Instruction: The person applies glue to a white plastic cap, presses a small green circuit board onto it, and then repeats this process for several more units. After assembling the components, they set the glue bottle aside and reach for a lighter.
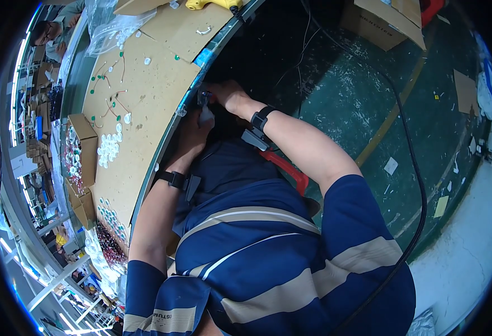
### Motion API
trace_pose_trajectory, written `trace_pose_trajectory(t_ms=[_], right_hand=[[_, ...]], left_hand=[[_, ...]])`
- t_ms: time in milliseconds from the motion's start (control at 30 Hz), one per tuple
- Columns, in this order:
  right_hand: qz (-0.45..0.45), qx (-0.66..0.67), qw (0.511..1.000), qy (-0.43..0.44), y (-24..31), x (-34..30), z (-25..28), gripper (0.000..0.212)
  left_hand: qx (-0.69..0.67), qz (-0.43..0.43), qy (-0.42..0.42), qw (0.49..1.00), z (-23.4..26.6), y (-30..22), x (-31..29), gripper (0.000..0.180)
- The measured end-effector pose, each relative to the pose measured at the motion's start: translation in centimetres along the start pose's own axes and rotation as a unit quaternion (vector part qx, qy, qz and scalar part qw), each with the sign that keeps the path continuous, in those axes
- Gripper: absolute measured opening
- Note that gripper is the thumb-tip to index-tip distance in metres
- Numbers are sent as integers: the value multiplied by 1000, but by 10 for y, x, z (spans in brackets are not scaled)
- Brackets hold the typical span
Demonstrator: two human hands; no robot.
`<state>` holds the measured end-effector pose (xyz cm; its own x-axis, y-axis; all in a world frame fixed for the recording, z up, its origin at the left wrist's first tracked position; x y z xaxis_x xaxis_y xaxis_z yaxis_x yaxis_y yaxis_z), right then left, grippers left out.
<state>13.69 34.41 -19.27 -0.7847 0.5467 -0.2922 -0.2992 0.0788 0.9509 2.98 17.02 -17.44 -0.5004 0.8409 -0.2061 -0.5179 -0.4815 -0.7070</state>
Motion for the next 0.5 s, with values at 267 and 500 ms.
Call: trace_pose_trajectory(t_ms=[267,500], right_hand=[[-29,-17,999,9,-3,3,1,56],[-28,-13,1000,4,-11,8,-2,59]], left_hand=[[21,-11,-9,1000,0,0,-1,46],[14,-24,-6,1000,-3,12,2,45]])
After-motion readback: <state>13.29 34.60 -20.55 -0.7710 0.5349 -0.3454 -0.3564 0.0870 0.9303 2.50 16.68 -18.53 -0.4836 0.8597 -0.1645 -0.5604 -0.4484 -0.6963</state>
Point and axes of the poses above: each hand's wrist, its own x-axis towards the middle knuckle, its own z-axis out of the back of the hand, y = z × x, the point moved 1 cm from there along x, towards the middle knuckle, and after that the axes turned 11 degrees about -x, right-handed, at the moved point
